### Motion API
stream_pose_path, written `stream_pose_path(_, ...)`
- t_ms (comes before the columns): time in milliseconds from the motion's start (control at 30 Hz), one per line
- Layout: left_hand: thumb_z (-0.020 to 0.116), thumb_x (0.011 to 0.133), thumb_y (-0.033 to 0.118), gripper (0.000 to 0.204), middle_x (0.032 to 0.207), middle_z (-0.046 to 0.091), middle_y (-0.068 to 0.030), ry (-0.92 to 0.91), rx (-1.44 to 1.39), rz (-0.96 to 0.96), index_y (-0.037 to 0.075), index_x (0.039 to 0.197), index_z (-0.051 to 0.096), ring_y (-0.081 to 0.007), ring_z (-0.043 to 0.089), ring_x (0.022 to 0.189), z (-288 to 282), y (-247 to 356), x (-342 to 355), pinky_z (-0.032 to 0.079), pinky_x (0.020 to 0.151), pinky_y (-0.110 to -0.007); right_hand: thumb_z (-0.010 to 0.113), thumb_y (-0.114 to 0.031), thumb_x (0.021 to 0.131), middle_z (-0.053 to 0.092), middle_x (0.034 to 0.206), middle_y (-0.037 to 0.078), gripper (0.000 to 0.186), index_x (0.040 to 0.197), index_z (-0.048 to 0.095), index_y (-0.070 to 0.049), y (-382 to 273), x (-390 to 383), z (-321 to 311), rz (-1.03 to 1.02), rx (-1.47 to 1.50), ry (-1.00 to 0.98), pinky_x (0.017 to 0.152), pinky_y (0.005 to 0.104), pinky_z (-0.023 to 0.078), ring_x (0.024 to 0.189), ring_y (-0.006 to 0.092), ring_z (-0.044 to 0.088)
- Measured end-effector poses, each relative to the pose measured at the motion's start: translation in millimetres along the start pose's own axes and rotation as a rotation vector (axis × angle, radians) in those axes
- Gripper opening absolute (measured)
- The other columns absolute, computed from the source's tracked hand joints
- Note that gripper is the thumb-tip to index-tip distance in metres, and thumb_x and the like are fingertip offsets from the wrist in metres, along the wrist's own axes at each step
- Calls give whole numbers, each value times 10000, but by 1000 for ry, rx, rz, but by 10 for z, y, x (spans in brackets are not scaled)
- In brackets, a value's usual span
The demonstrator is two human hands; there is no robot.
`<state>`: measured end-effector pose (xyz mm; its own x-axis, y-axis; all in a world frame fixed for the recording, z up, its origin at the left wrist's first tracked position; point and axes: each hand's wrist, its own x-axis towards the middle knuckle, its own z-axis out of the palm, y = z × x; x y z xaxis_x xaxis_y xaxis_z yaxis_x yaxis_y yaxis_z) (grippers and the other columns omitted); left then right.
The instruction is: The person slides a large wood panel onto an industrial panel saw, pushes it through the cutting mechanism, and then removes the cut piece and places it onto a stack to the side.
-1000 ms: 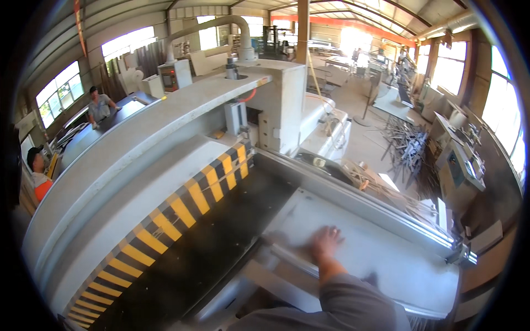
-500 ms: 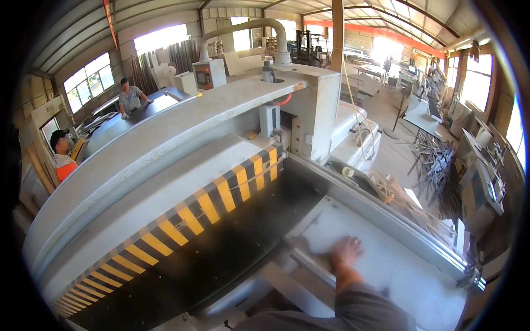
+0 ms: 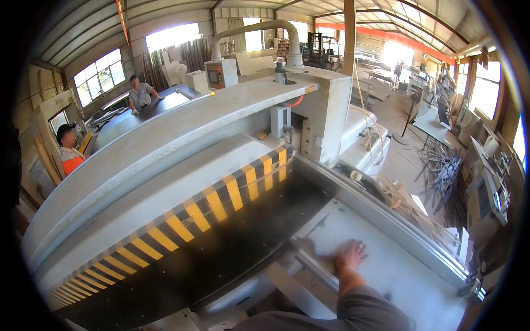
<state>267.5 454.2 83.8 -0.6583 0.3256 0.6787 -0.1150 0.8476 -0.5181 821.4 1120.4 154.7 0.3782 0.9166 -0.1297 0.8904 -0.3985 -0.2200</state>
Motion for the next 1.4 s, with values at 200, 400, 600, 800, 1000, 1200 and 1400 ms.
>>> stream_pose_path(200, 551, 954, 332, 480, 1105, 689, -157, 70, 30, -26, -7, 1281, 641, -254, 646, 828, -134, 19, 56, 528, 655, -423, 463, -488, 1034, 214, 1720, 128, 682, 1621, 340, -162, 4, -40, -16, -3, 1, 12, 1251, 639, 64, 1608, 324, 107)
stream_pose_path(400, 462, 1030, 432, 484, 1078, 677, -158, 122, -86, -135, 20, 1180, 666, -295, 648, 823, -108, 1, 74, 510, 597, -431, 467, -490, 1033, 225, 1716, 123, 682, 1620, 343, -165, 125, -50, 48, -16, -7, 25, 1249, 641, 72, 1606, 321, 118)
stream_pose_path(600, 604, 985, 447, 428, 1013, 693, -149, 205, -271, -60, 38, 1075, 688, -368, 665, 866, 18, 192, 13, 535, 719, -486, 494, -489, 1024, 235, 1706, 147, 680, 1605, 370, -157, 210, 1, 116, -22, 14, 47, 1248, 644, 82, 1602, 335, 124)
stream_pose_path(800, 520, 1058, 267, 523, 1492, 509, -260, -144, -1370, -95, -46, 1475, 471, -430, 457, 1397, 39, 717, -124, 336, 1197, -529, 508, -472, 1020, 280, 1686, 135, 653, 1582, 397, -159, 60, 123, 450, -69, -46, 84, 1237, 652, 121, 1587, 336, 170)
stream_pose_path(1000, 602, 989, 206, 517, 1505, 473, -236, -270, -1409, 348, 6, 1453, 493, -439, 450, 1375, -1576, 2191, 852, 341, 1173, -518, 496, -491, 1018, 291, 1692, 115, 653, 1594, 390, -203, 201, 199, 685, -14, -142, 113, 1234, 643, 135, 1588, 323, 178)
stream_pose_path(1200, 621, 972, 187, 507, 1509, 467, -211, -282, -1461, 523, 35, 1441, 504, -427, 439, 1391, -1935, 3101, 1129, 349, 1187, -518, 467, -484, 1041, 261, 1706, 125, 642, 1608, 357, -204, 319, 221, 790, -24, -144, 76, 1233, 644, 130, 1590, 324, 171)
stream_pose_path(1400, 616, 986, 202, 526, 1532, 445, -203, -203, -1422, 639, 51, 1468, 467, -409, 398, 1438, -1910, 3700, 1384, 295, 1236, -530, 439, -481, 1059, 245, 1708, 146, 637, 1617, 328, -196, 354, 293, 872, -43, -143, 99, 1237, 644, 121, 1593, 343, 160)
